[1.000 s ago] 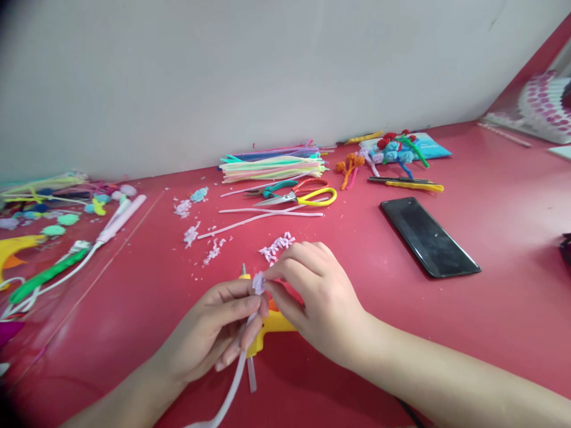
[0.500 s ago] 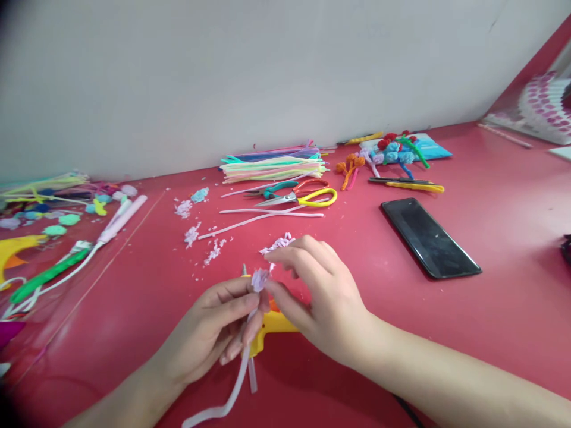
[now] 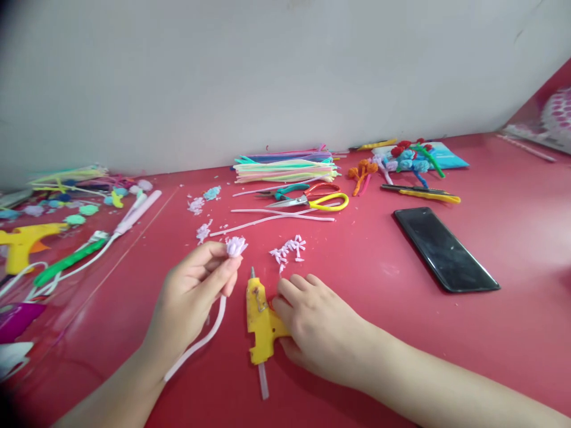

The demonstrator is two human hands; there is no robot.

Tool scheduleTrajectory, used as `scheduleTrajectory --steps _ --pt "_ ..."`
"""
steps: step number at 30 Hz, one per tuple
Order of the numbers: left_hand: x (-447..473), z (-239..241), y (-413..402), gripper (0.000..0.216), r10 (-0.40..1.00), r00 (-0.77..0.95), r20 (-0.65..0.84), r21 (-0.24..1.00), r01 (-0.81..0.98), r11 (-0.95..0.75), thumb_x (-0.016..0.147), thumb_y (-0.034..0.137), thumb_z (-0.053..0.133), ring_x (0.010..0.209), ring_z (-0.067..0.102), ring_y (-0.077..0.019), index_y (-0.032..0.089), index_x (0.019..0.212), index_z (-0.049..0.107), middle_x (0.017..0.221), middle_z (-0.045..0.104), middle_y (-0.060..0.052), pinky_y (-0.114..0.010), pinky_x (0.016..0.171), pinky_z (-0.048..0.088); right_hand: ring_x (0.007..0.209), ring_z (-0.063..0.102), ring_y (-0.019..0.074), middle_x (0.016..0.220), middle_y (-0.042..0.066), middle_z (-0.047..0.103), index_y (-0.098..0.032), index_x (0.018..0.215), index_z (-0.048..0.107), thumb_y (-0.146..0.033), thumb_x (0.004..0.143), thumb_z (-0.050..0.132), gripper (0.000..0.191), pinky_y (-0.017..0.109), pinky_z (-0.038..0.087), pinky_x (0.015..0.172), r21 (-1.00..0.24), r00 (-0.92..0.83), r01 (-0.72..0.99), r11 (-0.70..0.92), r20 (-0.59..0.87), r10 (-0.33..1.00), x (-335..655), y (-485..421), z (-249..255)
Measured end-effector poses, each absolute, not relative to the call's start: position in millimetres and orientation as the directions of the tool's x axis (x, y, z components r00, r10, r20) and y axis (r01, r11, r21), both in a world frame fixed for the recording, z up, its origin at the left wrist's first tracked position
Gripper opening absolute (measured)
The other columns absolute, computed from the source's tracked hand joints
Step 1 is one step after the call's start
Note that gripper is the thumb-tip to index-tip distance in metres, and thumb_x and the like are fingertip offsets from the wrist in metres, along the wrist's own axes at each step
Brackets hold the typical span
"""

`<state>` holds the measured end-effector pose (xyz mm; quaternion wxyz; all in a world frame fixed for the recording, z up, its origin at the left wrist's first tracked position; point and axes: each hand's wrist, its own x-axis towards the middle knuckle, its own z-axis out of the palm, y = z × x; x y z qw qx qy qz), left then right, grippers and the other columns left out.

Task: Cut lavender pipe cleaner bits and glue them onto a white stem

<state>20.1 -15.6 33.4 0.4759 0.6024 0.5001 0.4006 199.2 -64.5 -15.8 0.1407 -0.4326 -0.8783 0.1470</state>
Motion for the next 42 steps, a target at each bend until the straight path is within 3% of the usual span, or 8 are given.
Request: scheduleTrajectory --steps 3,7,12,20,24,29,34,42 --pt "17.2 30.7 -12.2 0.014 0.986 0.166 -0.013 0.979 0.205 -0.021 0.082 0.029 0.058 0.047 0.037 -0.0082 0.018 0.074 0.058 0.05 0.046 0.004 -0.02 0.046 0.028 0.077 0.055 0.0181 0.094 0.006 0.054 -0.018 0.1 0.057 -0.01 0.069 0.054 0.033 0.032 0.048 0.068 -0.445 -0.553 0.714 0.54 0.115 0.825 200.1 -66.4 -15.4" --pt "12.1 23.6 -6.2 0.017 0.987 0.151 -0.057 0.995 0.086 0.044 0.086 0.032 0.053 0.047 0.03 -0.007 0.018 0.079 0.058 0.051 0.039 0.005 -0.019 0.044 0.023 0.079 0.056 0.0175 0.105 0.008 0.049 -0.018 0.105 0.05 -0.008 0.067 0.052 0.039 0.03 0.048 0.066 -0.567 -0.359 0.715 0.408 0.203 0.911 206.7 -64.0 -12.0" --pt "14.1 17.7 -5.9 0.016 0.947 0.268 -0.179 0.971 -0.106 0.213 0.085 0.032 0.054 0.045 0.024 -0.005 0.018 0.077 0.052 0.053 0.037 0.007 -0.017 0.043 0.021 0.072 0.05 0.0162 0.089 0.004 0.046 -0.021 0.087 0.044 -0.017 0.07 0.061 0.024 0.028 0.044 0.058 -0.69 -0.125 0.616 0.379 0.39 0.912 215.2 -57.3 -6.4" --pt "17.1 13.8 -11.9 0.024 0.947 0.264 -0.181 0.98 -0.027 0.195 0.088 0.037 0.049 0.042 0.032 -0.0038 0.016 0.075 0.052 0.049 0.042 0.006 -0.014 0.038 0.023 0.069 0.052 0.0147 0.08 0.003 0.049 -0.021 0.083 0.048 -0.006 0.074 0.05 0.018 0.026 0.043 0.058 -0.643 -0.177 0.528 0.555 0.556 0.812 214.2 -62.3 2.1" --pt "16.9 13.6 -12.6 0.024 0.928 0.289 -0.234 0.965 -0.046 0.258 0.087 0.037 0.049 0.038 0.04 -0.0045 0.016 0.076 0.055 0.05 0.051 0.004 -0.014 0.035 0.028 0.055 0.044 0.0113 0.069 -0.001 0.045 -0.021 0.078 0.044 -0.009 0.076 0.05 0.014 0.024 0.038 0.048 -0.639 -0.253 0.519 0.568 0.52 0.816 214.7 -64.9 0.2" --pt "21.3 14.7 -17.0 0.024 0.89 0.386 -0.244 0.936 -0.147 0.321 0.087 0.033 0.049 0.039 0.053 -0.0099 0.014 0.072 0.055 0.059 0.064 -0.003 -0.018 0.035 0.041 0.058 0.046 0.0122 0.069 0.0 0.048 -0.021 0.077 0.043 -0.017 0.08 0.051 0.009 0.025 0.041 0.052 -0.595 -0.323 0.529 0.605 0.518 0.792 215.9 -67.7 -1.2" --pt "23.5 15.4 -19.0 0.023 0.874 0.417 -0.249 0.916 -0.192 0.353 0.088 0.029 0.047 0.041 0.057 -0.0114 0.013 0.077 0.057 0.061 0.066 -0.004 -0.02 0.037 0.047 0.05 0.041 0.0111 0.06 -0.002 0.042 -0.022 0.074 0.04 -0.027 0.084 0.049 0.014 0.024 0.036 0.045 -0.533 -0.319 0.584 0.612 0.543 0.777 215.2 -67.4 1.5" --pt "23.8 17.3 -19.5 0.022 0.874 0.415 -0.252 0.906 -0.216 0.364 0.088 0.027 0.048 0.04 0.057 -0.0114 0.012 0.074 0.056 0.061 0.067 -0.004 -0.02 0.037 0.048 0.045 0.039 0.01 0.057 -0.002 0.041 -0.021 0.069 0.038 -0.03 0.085 0.048 0.021 0.024 0.032 0.042 -0.551 -0.3 0.607 0.572 0.508 0.807 214.3 -66.8 1.6"
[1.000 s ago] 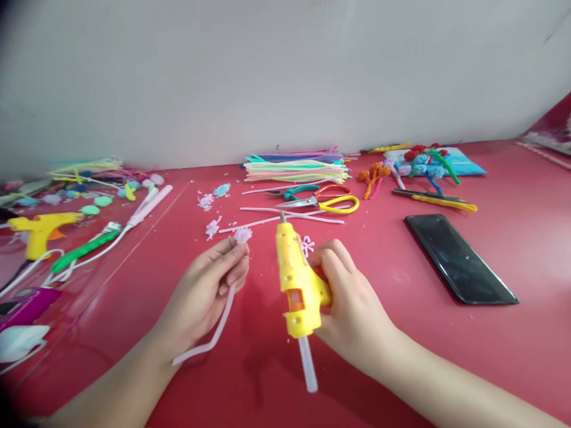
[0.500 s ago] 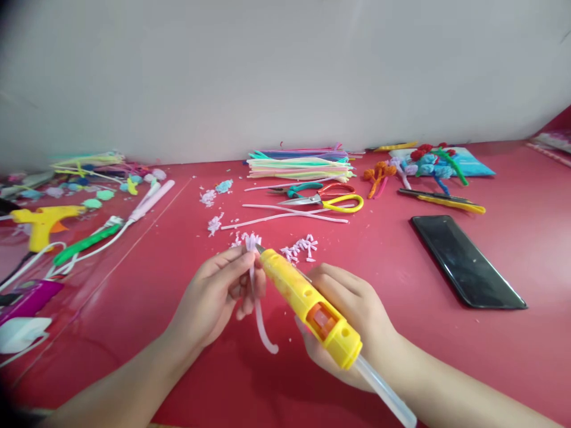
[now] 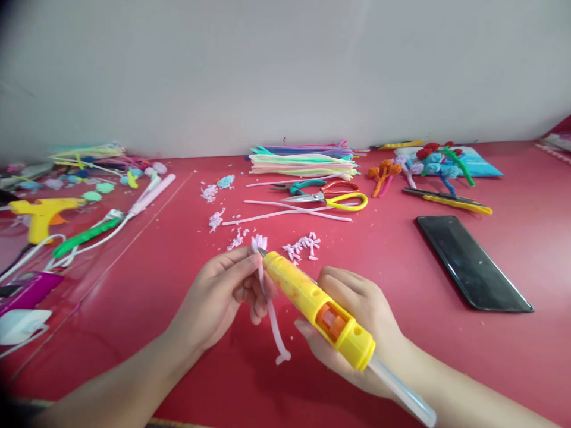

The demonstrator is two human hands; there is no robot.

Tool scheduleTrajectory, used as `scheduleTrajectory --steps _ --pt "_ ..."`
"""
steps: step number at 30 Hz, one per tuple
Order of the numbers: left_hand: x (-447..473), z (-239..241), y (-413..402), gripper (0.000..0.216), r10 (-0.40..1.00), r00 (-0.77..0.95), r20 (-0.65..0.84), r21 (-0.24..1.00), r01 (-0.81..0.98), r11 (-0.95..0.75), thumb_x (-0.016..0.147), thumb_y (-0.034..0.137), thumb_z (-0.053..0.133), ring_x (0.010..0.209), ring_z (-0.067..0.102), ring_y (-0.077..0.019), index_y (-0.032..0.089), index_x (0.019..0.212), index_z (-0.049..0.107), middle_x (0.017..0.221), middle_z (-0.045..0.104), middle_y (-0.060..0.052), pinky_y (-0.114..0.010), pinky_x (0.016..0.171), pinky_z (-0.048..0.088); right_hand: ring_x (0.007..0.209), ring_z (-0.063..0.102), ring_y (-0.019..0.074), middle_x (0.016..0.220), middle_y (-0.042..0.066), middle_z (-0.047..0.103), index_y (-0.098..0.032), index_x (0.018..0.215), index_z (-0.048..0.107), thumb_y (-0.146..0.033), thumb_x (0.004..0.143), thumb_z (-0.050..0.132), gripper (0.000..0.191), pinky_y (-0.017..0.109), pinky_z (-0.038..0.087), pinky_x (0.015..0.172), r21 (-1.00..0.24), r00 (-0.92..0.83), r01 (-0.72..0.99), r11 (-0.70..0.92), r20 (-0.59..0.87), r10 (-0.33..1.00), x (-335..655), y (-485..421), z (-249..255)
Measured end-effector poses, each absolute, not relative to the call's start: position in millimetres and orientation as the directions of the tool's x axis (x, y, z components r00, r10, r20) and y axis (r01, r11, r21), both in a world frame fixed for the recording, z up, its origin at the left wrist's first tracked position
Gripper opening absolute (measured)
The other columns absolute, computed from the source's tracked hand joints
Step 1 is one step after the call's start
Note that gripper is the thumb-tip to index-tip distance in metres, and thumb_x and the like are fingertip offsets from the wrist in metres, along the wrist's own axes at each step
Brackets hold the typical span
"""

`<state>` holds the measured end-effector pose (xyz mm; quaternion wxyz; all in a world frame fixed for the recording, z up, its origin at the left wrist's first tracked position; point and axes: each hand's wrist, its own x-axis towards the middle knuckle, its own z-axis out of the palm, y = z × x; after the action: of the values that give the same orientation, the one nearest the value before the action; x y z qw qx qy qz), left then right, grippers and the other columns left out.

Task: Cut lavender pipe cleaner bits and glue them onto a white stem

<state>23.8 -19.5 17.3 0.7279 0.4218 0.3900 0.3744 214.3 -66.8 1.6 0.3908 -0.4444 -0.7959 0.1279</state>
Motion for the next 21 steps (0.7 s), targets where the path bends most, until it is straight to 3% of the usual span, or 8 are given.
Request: scheduleTrajectory --steps 21 --pt "24.1 18.1 -19.4 0.021 0.87 0.417 -0.264 0.903 -0.211 0.375 0.088 0.028 0.048 0.039 0.057 -0.0113 0.013 0.077 0.055 0.06 0.067 -0.004 -0.02 0.036 0.047 0.04 0.04 0.0088 0.052 -0.002 0.044 -0.021 0.063 0.038 -0.029 0.081 0.05 0.023 0.023 0.03 0.038 -0.551 -0.307 0.625 0.553 0.478 0.823 212.8 -66.4 0.0"
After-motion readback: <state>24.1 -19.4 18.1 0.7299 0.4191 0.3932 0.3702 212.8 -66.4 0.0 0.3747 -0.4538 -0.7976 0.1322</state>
